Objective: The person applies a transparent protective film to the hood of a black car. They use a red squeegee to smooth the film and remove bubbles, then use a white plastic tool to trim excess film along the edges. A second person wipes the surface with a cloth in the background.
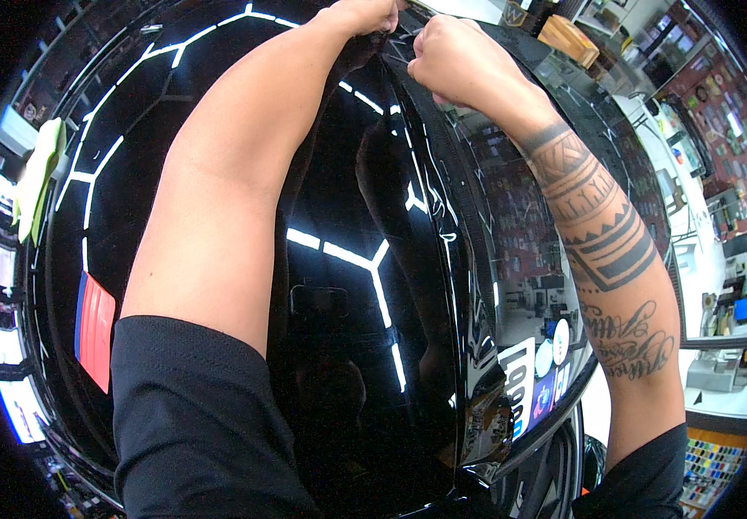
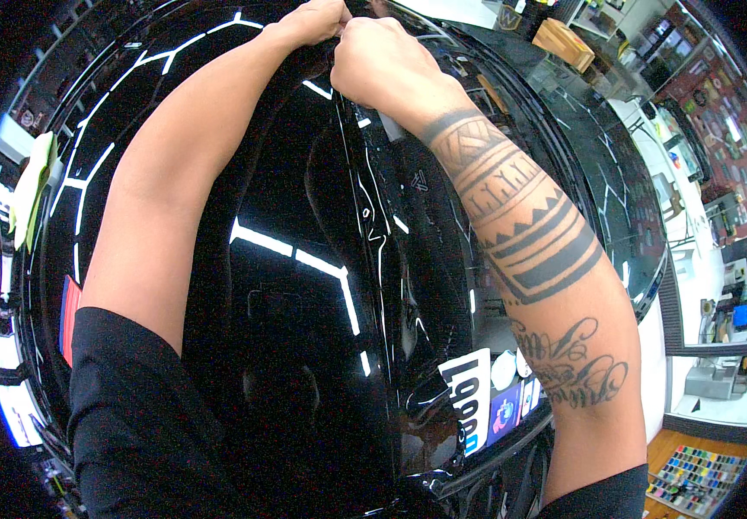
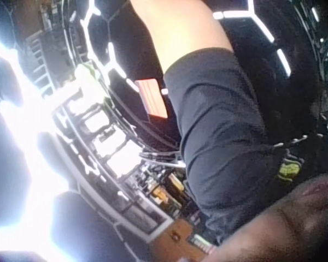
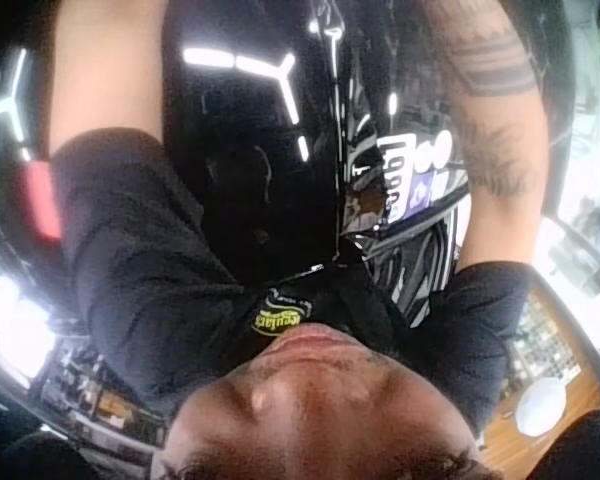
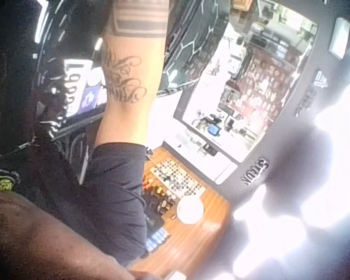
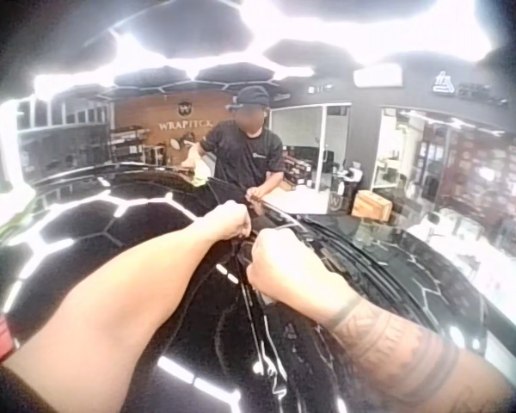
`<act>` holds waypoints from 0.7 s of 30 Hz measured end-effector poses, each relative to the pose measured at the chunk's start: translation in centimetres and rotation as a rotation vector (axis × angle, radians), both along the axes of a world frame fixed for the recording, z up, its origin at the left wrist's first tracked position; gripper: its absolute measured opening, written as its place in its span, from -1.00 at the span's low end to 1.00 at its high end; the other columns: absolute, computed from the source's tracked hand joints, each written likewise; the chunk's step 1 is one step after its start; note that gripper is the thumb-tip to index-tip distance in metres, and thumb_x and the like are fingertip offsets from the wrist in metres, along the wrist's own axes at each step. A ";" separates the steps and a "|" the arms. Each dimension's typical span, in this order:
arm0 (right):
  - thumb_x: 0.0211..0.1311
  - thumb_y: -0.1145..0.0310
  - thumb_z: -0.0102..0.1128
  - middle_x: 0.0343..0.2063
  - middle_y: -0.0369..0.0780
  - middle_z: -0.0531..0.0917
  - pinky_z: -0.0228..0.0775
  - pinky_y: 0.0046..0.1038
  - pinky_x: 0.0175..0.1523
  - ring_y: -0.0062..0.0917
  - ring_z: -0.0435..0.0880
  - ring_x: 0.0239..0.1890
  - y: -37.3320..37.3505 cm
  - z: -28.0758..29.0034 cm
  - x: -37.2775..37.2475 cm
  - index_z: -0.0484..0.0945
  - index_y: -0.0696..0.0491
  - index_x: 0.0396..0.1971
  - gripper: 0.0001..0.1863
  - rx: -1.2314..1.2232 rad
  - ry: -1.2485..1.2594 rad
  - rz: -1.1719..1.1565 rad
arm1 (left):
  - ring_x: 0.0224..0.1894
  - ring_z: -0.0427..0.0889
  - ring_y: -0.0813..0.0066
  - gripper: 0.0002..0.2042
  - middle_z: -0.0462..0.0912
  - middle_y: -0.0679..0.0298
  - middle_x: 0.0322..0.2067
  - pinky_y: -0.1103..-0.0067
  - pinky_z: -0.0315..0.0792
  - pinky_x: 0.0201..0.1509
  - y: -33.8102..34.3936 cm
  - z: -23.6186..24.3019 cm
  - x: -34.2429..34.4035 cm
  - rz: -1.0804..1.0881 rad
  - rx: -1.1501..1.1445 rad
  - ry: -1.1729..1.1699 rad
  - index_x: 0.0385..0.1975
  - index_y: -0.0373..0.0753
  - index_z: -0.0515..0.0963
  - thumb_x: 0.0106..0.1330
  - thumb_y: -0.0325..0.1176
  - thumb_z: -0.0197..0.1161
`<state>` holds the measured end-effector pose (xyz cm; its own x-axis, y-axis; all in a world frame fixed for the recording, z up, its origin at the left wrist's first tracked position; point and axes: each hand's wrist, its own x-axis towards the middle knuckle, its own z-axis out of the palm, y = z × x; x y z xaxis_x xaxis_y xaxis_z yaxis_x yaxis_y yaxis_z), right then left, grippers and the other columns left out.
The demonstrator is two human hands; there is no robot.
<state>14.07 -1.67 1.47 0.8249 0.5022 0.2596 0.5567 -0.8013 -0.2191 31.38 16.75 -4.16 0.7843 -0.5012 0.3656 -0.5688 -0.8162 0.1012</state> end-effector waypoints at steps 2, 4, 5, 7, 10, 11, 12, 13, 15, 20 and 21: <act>0.00 0.44 0.10 -0.30 0.12 0.65 0.46 -0.18 0.06 -0.06 0.64 -0.12 0.0 -0.2 -0.3 0.63 0.28 -0.38 -0.76 0.038 0.007 -0.006 | -0.44 0.70 0.22 -0.91 0.68 0.13 -0.56 0.40 0.56 -0.26 0.0 0.0 0.0 0.011 0.000 -0.009 -0.58 -0.14 0.70 0.06 -0.41 0.26; 0.01 0.42 0.10 -0.49 0.01 0.62 0.48 -0.26 -0.08 -0.18 0.63 -0.31 -0.1 -0.7 0.0 0.62 0.23 -0.50 -0.81 0.072 -0.039 0.009 | -0.44 0.70 0.20 -0.91 0.67 0.12 -0.57 0.40 0.56 -0.26 0.0 0.0 0.1 0.032 -0.002 -0.022 -0.60 -0.14 0.69 0.05 -0.39 0.26; 0.02 0.40 0.11 -0.66 -0.09 0.59 0.50 -0.35 -0.23 -0.30 0.63 -0.51 -0.1 -1.2 0.4 0.61 0.17 -0.61 -0.82 0.085 -0.088 0.027 | -0.44 0.70 0.20 -0.91 0.66 0.11 -0.59 0.41 0.56 -0.26 0.0 0.0 0.1 0.049 -0.006 -0.030 -0.62 -0.13 0.69 0.04 -0.38 0.26; 0.02 0.39 0.12 -0.65 -0.09 0.58 0.50 -0.34 -0.23 -0.30 0.63 -0.51 -0.3 -1.0 0.2 0.61 0.17 -0.60 -0.82 0.075 -0.077 0.010 | -0.42 0.70 0.19 -0.88 0.67 0.10 -0.55 0.39 0.57 -0.25 -0.9 0.1 -0.5 0.068 0.016 0.006 -0.57 -0.15 0.69 0.09 -0.36 0.22; 0.02 0.41 0.14 -0.28 0.15 0.65 0.47 -0.17 0.06 -0.03 0.65 -0.13 -0.4 0.0 0.2 0.64 0.26 -0.35 -0.74 0.059 0.045 -0.052 | -0.25 0.69 0.20 -0.86 0.69 0.05 -0.36 0.37 0.55 -0.11 -0.9 0.2 -0.4 0.084 0.098 0.040 -0.33 -0.20 0.66 0.19 -0.40 0.18; 0.02 0.40 0.14 -0.28 0.15 0.64 0.47 -0.17 0.06 -0.02 0.65 -0.13 -0.1 -0.1 0.7 0.64 0.26 -0.35 -0.74 0.081 0.054 -0.053 | -0.13 0.68 0.20 -0.79 0.69 0.01 -0.27 0.40 0.50 0.01 0.3 0.1 0.3 0.083 0.125 -0.006 -0.20 -0.21 0.64 0.16 -0.44 0.22; 0.02 0.39 0.15 -0.27 0.14 0.65 0.48 -0.14 0.05 0.00 0.64 -0.12 -1.1 -0.7 1.4 0.65 0.25 -0.33 -0.73 0.076 0.069 -0.071 | -0.24 0.69 0.08 -0.84 0.68 0.01 -0.38 0.36 0.53 -0.12 -0.6 0.2 -0.5 -0.096 0.070 -0.021 -0.28 -0.28 0.63 0.16 -0.47 0.19; 0.02 0.39 0.14 -0.23 0.13 0.64 0.48 -0.12 0.04 -0.01 0.64 -0.10 -1.3 -0.7 1.1 0.66 0.22 -0.31 -0.73 0.095 0.083 -0.157 | -0.30 0.70 0.16 -0.86 0.69 0.05 -0.39 0.38 0.52 -0.17 -0.2 -0.2 -0.7 -0.108 -0.018 0.052 -0.30 -0.27 0.63 0.17 -0.47 0.19; 0.06 0.37 0.13 -0.22 0.12 0.64 0.47 -0.09 0.02 -0.01 0.63 -0.10 -2.3 -1.4 1.6 0.65 0.18 -0.31 -0.75 0.141 0.069 -0.197 | -0.38 0.68 0.26 -0.85 0.69 0.11 -0.42 0.41 0.50 -0.24 0.4 0.1 -0.8 -0.087 -0.048 0.182 -0.27 -0.27 0.63 0.19 -0.45 0.20; 0.33 0.19 0.05 -0.36 0.07 0.62 0.40 -0.18 -0.11 -0.02 0.62 -0.21 -5.6 -5.9 4.1 0.48 0.17 -0.33 -0.70 0.878 0.136 -0.240 | -0.10 0.59 0.57 -0.64 0.67 0.24 -0.09 0.59 0.46 -0.02 -1.2 2.6 -3.7 -0.139 -0.427 0.423 0.17 -0.12 0.47 0.38 -0.37 0.09; 0.34 0.15 0.06 -0.49 -0.05 0.62 0.36 -0.29 -0.28 -0.29 0.59 -0.43 -5.6 -5.6 4.1 0.50 0.19 -0.44 -0.64 0.989 0.254 -0.288 | -0.07 0.59 0.56 -0.63 0.65 0.26 -0.03 0.59 0.46 0.01 -1.7 4.1 -6.0 0.003 -0.464 0.443 0.18 -0.17 0.46 0.37 -0.38 0.10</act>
